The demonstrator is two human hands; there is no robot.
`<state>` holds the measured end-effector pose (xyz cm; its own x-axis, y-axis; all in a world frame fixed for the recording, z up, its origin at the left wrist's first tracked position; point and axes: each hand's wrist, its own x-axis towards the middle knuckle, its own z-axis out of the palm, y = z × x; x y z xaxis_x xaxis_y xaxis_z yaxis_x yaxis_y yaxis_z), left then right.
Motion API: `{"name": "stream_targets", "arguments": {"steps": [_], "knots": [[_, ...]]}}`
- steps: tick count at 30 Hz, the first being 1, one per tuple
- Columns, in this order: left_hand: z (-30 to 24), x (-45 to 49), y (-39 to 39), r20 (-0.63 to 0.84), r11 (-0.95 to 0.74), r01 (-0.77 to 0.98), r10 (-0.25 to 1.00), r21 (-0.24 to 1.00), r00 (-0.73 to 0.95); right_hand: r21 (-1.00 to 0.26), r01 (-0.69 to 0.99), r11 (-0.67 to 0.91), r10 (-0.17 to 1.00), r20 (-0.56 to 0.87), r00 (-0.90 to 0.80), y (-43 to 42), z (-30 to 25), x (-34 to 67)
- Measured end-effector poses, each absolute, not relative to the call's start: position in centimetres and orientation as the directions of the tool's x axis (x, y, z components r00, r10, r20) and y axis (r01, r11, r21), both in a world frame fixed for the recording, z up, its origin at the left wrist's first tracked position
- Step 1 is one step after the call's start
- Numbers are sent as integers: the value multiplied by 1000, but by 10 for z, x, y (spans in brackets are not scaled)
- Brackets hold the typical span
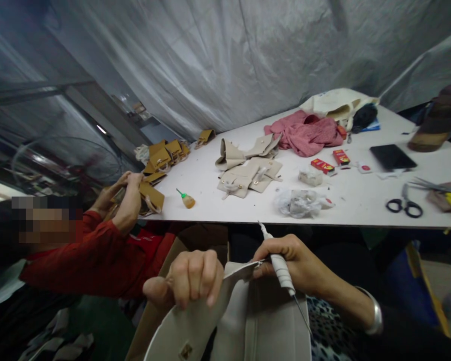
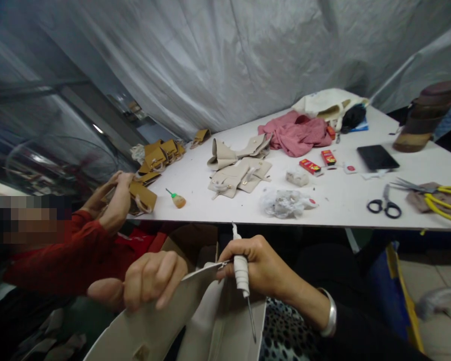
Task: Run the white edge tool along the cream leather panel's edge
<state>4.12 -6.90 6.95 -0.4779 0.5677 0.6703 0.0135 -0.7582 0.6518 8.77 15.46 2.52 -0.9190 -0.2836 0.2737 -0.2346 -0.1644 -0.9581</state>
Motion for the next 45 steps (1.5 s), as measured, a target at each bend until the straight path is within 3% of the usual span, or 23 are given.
{"name": "stream_targets", "arguments": {"steps": [3,6,10,12,16,21,24,28,33,40,45], "knots": [[70,28,-79,480,-562,121,553,818,-681,-959,-218,-183,-261,262,-929,153,23,87],[70,15,-83,165,-158,75,695,985,-700,-960,-261,-100,-244,278,-929,151,18,85],[61,2,-68,-229,260,-28,793,965,-564,-961,-276,31,-188,266,-945,147,1,83],[51,-1,-57,-330,372,-19,796,928,-508,-970,-225,89,-130,213,-968,147,-11,83],[32,-2,-42,-363,401,-19,806,916,-467,-981,-126,149,-42,121,-992,153,-31,81],[7,8,-28,-344,498,68,685,864,-643,-991,-59,123,-16,58,-998,157,-43,72],[-11,14,-19,-326,472,-27,566,881,-758,-997,4,81,-9,-5,-1000,156,-52,65],[-30,12,-12,-420,457,-204,441,866,-793,-996,86,0,-48,-85,-995,161,-65,56],[-43,5,-9,-508,422,-350,355,836,-785,-999,-18,36,-115,14,-993,182,-70,56],[-70,10,2,-553,444,-426,207,788,-807,-987,-128,100,99,138,-986,231,-73,62],[-81,11,14,-507,416,-396,198,818,-839,-936,-31,351,324,153,-934,274,-77,52]]}}
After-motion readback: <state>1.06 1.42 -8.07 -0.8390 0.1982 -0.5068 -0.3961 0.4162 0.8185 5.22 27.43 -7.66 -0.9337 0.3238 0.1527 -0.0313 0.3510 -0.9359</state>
